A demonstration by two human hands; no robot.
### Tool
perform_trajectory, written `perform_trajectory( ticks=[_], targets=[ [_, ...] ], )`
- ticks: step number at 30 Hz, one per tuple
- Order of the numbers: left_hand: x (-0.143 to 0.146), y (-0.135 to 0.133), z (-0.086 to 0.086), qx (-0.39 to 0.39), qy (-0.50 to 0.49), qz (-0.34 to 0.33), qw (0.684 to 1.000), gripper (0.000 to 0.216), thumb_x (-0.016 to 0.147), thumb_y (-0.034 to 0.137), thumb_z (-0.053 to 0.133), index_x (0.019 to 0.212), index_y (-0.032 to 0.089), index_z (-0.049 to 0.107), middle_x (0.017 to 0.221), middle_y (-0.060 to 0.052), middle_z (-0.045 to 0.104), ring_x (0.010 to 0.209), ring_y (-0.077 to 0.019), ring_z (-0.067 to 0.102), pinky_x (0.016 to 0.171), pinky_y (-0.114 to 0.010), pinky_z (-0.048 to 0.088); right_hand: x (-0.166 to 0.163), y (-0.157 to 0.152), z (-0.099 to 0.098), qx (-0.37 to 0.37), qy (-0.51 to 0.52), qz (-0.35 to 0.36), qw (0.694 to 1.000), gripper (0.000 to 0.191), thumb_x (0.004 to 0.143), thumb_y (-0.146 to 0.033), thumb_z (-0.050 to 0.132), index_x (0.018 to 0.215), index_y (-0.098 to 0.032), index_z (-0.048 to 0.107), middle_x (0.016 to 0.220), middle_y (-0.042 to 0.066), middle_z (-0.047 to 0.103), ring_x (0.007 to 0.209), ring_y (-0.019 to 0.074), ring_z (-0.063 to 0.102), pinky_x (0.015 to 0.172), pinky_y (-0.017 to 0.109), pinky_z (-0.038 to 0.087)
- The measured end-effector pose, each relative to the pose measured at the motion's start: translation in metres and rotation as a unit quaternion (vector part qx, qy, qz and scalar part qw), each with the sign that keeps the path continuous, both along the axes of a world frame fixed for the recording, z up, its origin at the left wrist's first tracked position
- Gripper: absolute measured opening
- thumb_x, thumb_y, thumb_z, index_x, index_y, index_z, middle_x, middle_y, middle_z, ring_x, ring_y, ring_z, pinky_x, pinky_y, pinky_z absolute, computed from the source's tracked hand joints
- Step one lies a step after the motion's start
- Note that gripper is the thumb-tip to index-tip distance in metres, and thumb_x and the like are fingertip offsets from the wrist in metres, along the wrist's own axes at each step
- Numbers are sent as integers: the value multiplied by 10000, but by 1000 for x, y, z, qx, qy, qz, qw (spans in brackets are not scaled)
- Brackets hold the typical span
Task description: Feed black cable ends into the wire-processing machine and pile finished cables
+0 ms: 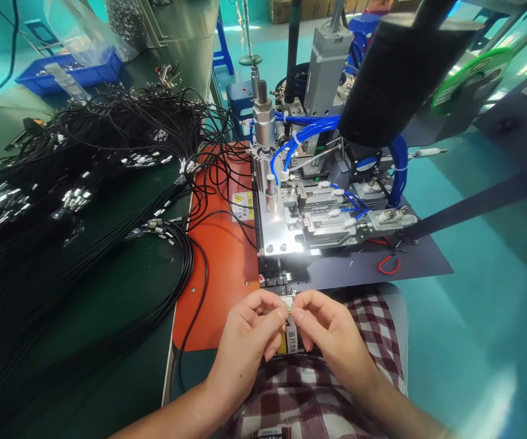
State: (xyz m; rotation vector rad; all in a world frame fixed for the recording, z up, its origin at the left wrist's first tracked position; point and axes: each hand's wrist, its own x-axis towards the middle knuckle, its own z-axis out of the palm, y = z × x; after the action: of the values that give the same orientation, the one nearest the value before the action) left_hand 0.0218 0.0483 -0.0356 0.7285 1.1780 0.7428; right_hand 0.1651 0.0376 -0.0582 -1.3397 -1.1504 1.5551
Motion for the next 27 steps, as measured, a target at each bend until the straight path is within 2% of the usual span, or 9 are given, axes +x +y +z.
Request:
perform_trajectory(
  ticks=[3, 9, 14, 17, 22, 25, 27],
  targets=[
    [-1, 0, 1, 16, 25, -25, 999, 190, 811, 318, 619, 757, 163, 525, 445, 96, 363, 395, -36, 293, 408, -167, 192, 5, 0, 6, 58, -71, 24, 995, 185, 904, -300, 503, 752, -200, 531, 673, -24, 480, 571, 114, 409, 496, 239, 322],
    [-3, 4, 0, -6, 10, -31, 999, 207, 797, 327, 624, 740, 152, 529, 496, 78, 435, 368, -13, 278, 413, -176, 181, 8, 6, 4, -48, 27, 24, 998, 198, 873, -364, 538, 780, -189, 530, 540, -65, 427, 477, 100, 384, 464, 227, 322],
    [-3, 6, -2, -18, -1, -21, 1000, 179, 795, 291, 620, 742, 145, 532, 503, 75, 454, 355, -9, 296, 417, -176, 177, 9, 11, 3, -42, -28, 13, 999, 208, 805, -378, 589, 824, -172, 612, 569, -33, 517, 490, 121, 454, 485, 255, 351],
    [-2, 6, -4, -21, -3, -22, 1000, 179, 794, 286, 626, 742, 143, 533, 523, 70, 470, 361, -9, 303, 412, -174, 181, 8, 11, 3, 2, -82, 16, 997, 158, 821, -332, 589, 788, -182, 627, 617, -12, 565, 526, 133, 487, 507, 266, 372],
    [-3, 8, 1, -28, 3, -26, 999, 179, 790, 287, 620, 722, 145, 535, 538, 63, 484, 350, -7, 292, 405, -172, 192, 9, 9, 3, 167, -178, 54, 968, 159, 908, -250, 493, 774, -204, 566, 723, 17, 581, 658, 164, 526, 603, 289, 395],
    [-5, 8, 5, 33, 84, -54, 994, 130, 818, 253, 583, 739, 150, 571, 581, 34, 519, 397, -41, 369, 425, -183, 280, 12, 11, 7, 220, -190, 70, 954, 152, 913, -200, 468, 790, -203, 557, 748, 22, 571, 687, 169, 517, 640, 301, 388],
    [-7, 8, 6, 142, 172, -83, 971, 113, 838, 232, 565, 768, 158, 613, 666, -8, 571, 539, -99, 501, 517, -210, 386, 12, 14, 8, 181, -159, 62, 969, 170, 909, -202, 476, 756, -203, 551, 717, 13, 554, 655, 161, 509, 605, 288, 390]
  ],
)
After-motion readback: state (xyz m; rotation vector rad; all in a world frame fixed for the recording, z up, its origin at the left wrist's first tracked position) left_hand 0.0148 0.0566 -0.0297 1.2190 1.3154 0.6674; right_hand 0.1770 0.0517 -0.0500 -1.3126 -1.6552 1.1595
